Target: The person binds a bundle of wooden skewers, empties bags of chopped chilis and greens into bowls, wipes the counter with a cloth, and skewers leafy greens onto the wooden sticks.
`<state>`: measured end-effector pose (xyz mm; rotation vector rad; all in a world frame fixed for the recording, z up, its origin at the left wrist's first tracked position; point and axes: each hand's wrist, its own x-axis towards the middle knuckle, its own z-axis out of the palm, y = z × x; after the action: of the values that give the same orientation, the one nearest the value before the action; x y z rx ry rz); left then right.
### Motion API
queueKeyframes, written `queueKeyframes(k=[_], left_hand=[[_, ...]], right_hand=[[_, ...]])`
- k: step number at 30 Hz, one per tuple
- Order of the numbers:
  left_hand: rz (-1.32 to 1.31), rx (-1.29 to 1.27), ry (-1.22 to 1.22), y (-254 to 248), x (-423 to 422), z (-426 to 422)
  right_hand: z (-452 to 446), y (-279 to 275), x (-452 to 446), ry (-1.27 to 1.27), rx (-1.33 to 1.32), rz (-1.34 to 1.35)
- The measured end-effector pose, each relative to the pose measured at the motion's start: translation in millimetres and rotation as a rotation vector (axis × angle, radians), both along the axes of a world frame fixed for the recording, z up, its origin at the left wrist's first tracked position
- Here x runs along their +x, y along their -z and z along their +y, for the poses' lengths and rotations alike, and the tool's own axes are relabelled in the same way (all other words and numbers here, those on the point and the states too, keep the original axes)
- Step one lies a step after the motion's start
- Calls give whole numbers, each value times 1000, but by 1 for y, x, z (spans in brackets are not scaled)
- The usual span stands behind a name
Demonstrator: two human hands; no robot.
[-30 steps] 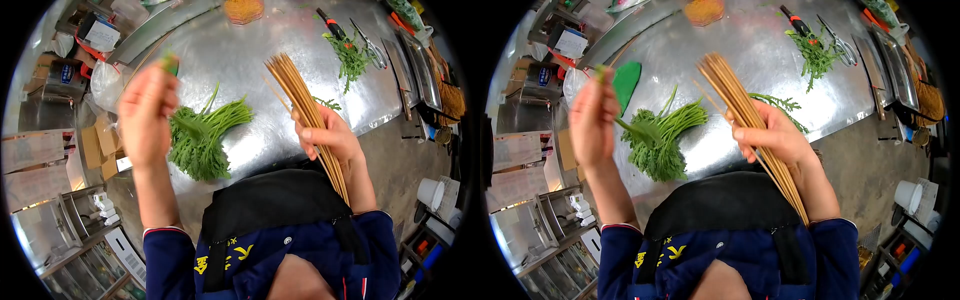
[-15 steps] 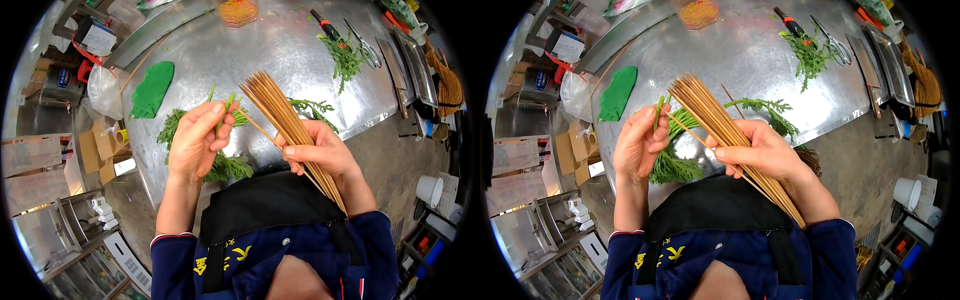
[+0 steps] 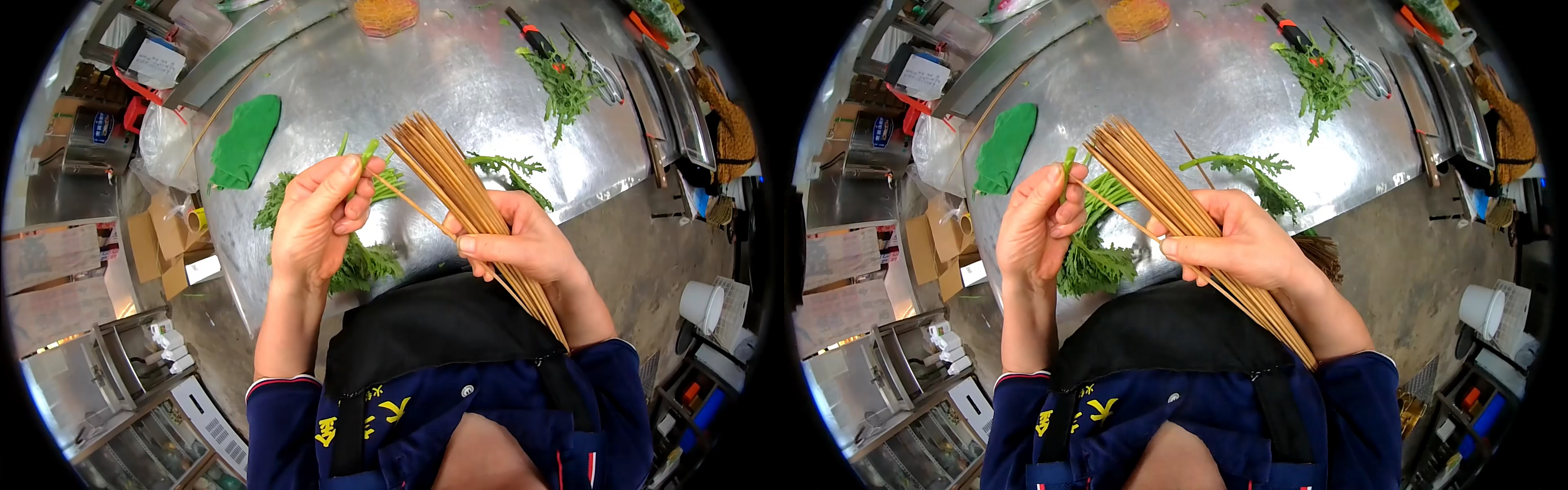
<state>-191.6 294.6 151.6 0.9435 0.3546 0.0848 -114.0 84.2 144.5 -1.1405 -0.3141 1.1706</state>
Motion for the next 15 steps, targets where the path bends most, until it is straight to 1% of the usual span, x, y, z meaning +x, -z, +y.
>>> queueKeyframes(k=[4, 10, 13, 15], left_hand=[[13, 81, 40, 3, -2, -8], [23, 215, -20, 7, -3, -24], [17, 233, 106, 13, -7, -30], [38, 171, 114, 14, -6, -41]], right_hand=[[-2, 1, -1, 11, 42, 3], [-8, 0, -3, 24, 28, 7], [-8, -1, -4, 41, 17, -28], [-10, -3, -4, 66, 7, -57]])
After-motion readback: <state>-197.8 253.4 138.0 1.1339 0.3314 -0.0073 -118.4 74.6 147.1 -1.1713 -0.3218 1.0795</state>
